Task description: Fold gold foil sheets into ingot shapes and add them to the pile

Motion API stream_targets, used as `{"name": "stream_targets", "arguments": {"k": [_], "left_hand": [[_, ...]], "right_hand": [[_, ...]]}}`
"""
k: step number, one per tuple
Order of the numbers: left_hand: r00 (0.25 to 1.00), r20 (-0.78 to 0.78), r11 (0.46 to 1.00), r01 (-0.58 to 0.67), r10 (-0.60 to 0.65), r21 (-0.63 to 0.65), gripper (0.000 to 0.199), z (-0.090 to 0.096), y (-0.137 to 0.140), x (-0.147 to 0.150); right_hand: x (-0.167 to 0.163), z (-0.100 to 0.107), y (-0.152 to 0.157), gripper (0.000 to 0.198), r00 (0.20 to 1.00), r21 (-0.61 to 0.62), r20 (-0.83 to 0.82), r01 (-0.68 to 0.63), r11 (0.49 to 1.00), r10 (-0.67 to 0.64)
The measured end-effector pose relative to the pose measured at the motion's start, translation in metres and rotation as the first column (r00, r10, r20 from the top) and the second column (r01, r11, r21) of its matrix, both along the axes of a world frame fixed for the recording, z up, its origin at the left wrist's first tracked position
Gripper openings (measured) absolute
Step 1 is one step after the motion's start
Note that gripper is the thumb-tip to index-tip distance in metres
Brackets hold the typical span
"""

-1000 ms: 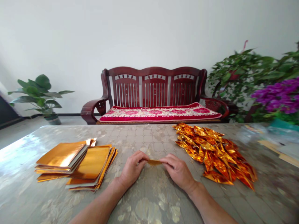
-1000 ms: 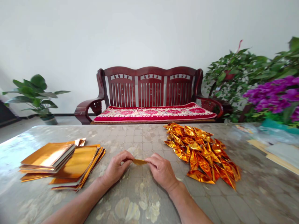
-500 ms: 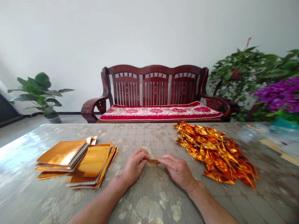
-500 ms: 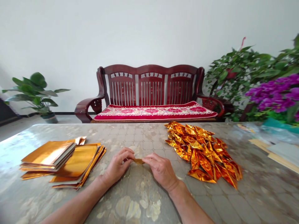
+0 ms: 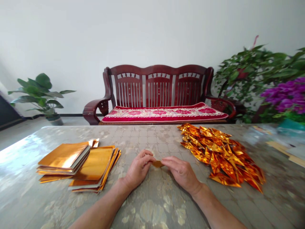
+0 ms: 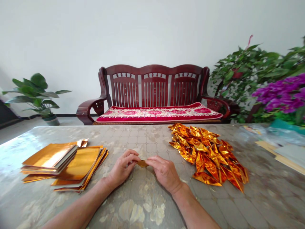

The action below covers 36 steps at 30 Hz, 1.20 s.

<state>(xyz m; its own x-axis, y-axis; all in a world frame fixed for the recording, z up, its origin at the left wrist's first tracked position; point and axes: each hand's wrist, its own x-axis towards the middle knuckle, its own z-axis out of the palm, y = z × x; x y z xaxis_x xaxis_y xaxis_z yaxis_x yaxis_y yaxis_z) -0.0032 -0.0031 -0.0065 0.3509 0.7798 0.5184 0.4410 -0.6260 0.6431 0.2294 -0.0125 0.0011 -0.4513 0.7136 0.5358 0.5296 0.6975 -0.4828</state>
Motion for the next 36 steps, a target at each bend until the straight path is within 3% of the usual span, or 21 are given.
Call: {"name": "stream_targets", "arguments": {"k": [8,15,23,30,36], "left_hand": [[1.0,0.029,1.0,0.006,-0.005,-0.031,0.024,-0.0016,0.0004,0.0006],[1.0,0.0,0.995,-0.013,0.013,-0.1,0.016,0.0016,0.0005,0.002],[0.997,-0.06,0.996,0.049,-0.054,-0.071,0.018,-0.0022,0.0025,-0.0023],[0.996,-0.048,0.994,0.072,-0.076,-0.077,0.013,-0.0043,0.0005,-0.0013],[0.998,-0.046,0.998,0.049,-0.051,-0.032,0.013,-0.0012,-0.0041,0.0017]], "right_hand": [[-0.0001,-0.0022,0.0016,0.039,0.998,-0.045,-0.054,-0.037,0.998,0.035],[-0.0012,0.0039,0.0006,0.024,0.996,-0.165,-0.076,0.037,0.986,-0.05],[0.0062,-0.0004,0.0049,0.02,0.998,-0.076,0.056,-0.004,0.997,0.008],[0.0023,-0.0004,0.0026,0.018,0.996,-0.032,-0.078,-0.039,0.999,0.036],[-0.0015,0.0048,-0.002,0.018,0.99,0.09,-0.139,-0.007,0.996,0.019]]}}
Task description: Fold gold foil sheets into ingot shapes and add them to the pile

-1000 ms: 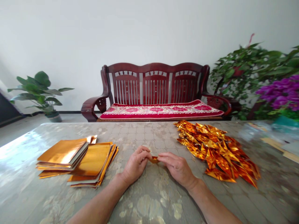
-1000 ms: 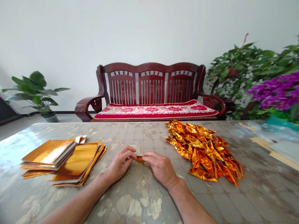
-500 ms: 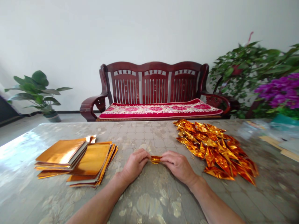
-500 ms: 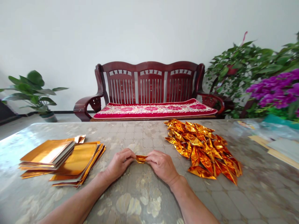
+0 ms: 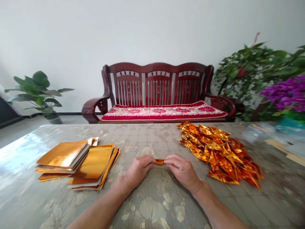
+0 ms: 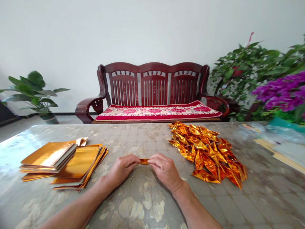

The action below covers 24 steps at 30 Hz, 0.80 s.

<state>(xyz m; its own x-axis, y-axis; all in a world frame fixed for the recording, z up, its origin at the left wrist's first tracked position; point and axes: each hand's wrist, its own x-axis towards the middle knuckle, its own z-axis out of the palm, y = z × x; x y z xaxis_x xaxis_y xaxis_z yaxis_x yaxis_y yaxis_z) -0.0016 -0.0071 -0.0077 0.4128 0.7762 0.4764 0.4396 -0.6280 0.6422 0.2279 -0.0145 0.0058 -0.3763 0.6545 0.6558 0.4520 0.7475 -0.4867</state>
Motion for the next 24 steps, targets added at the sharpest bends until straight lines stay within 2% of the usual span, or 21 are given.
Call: {"name": "stream_targets", "arguments": {"k": [4,14,24], "left_hand": [[0.999,0.006,0.994,-0.041,0.041,0.098,0.017,0.0012,-0.002,-0.0005],[0.999,-0.03,0.999,0.022,-0.023,-0.048,0.012,0.0035,-0.0023,-0.0001],[0.999,-0.001,0.998,0.036,-0.036,-0.042,0.013,0.0043,-0.0031,0.0022]], "right_hand": [[-0.0012,0.0,-0.0007,0.017,0.999,0.0,0.049,-0.023,1.0,0.022],[-0.0021,-0.0057,-0.0015,0.02,0.995,-0.11,0.096,-0.006,0.994,0.017],[-0.0045,-0.0042,-0.0019,0.022,0.998,-0.111,0.058,-0.002,0.994,0.009]]}}
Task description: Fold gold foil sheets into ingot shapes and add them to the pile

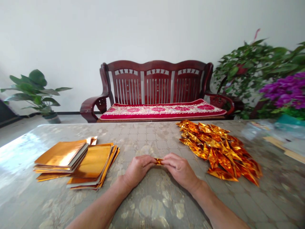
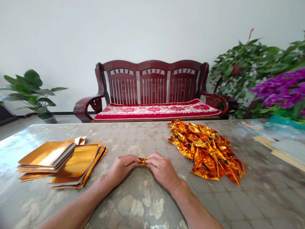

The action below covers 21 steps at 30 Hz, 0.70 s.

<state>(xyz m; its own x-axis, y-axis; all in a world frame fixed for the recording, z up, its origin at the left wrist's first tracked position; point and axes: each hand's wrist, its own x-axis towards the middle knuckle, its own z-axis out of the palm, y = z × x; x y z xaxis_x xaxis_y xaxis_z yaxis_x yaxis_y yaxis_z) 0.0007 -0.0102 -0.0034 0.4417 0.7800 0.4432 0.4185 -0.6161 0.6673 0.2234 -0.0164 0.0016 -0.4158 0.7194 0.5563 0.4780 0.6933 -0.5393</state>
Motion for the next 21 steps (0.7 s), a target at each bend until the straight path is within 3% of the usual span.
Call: {"name": "stream_targets", "arguments": {"k": [21], "left_hand": [[0.999,0.035,1.0,-0.011,0.012,-0.008,0.017,-0.0006,-0.0009,0.0015]], "right_hand": [[-0.0051,0.0033,-0.0033,0.02,0.999,0.015,-0.002,-0.033,0.999,0.033]]}}
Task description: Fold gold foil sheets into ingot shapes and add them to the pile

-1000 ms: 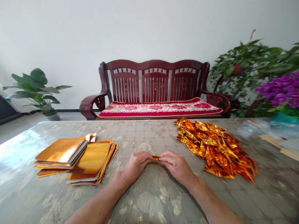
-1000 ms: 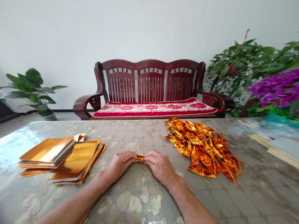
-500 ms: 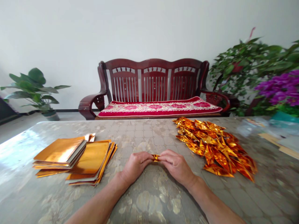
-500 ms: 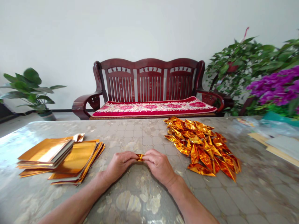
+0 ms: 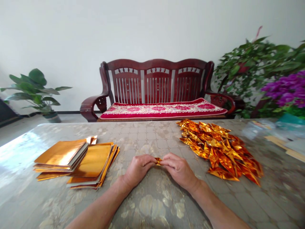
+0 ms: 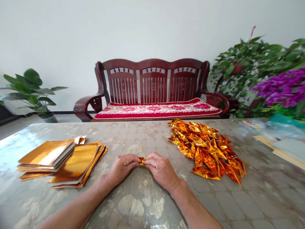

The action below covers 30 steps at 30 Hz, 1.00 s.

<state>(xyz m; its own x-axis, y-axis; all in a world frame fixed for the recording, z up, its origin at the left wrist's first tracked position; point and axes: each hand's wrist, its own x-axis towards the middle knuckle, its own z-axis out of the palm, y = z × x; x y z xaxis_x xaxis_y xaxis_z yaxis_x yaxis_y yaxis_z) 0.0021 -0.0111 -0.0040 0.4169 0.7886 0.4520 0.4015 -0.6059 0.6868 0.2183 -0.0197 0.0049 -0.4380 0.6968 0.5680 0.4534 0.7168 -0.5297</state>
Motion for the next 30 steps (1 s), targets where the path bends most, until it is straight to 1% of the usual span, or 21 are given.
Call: {"name": "stream_targets", "arguments": {"k": [4,12,17,22,30], "left_hand": [[1.0,-0.001,1.0,0.013,-0.013,-0.019,0.016,-0.0003,0.0005,0.0009],[0.999,-0.005,0.999,-0.048,0.048,-0.022,0.016,0.0008,-0.0014,0.0025],[0.997,-0.011,0.997,-0.078,0.079,0.02,0.015,-0.0001,-0.0017,0.0033],[0.997,-0.018,0.995,-0.08,0.081,0.067,0.014,-0.0033,-0.0028,0.003],[0.996,-0.001,0.993,-0.088,0.089,0.081,0.015,-0.0021,-0.0057,0.006]], "right_hand": [[-0.0013,-0.0009,-0.0012,0.019,1.0,-0.012,-0.006,-0.006,1.0,0.006],[-0.0025,-0.0057,0.0002,0.021,0.995,-0.002,-0.086,0.043,0.999,-0.043],[-0.0033,-0.0053,-0.0021,0.021,0.995,0.012,-0.089,0.053,0.999,-0.052],[-0.0046,-0.0029,-0.0029,0.02,0.995,0.038,-0.076,0.067,0.997,-0.064],[-0.0057,-0.0025,-0.0045,0.018,0.993,0.104,-0.067,0.104,0.989,-0.098]]}}
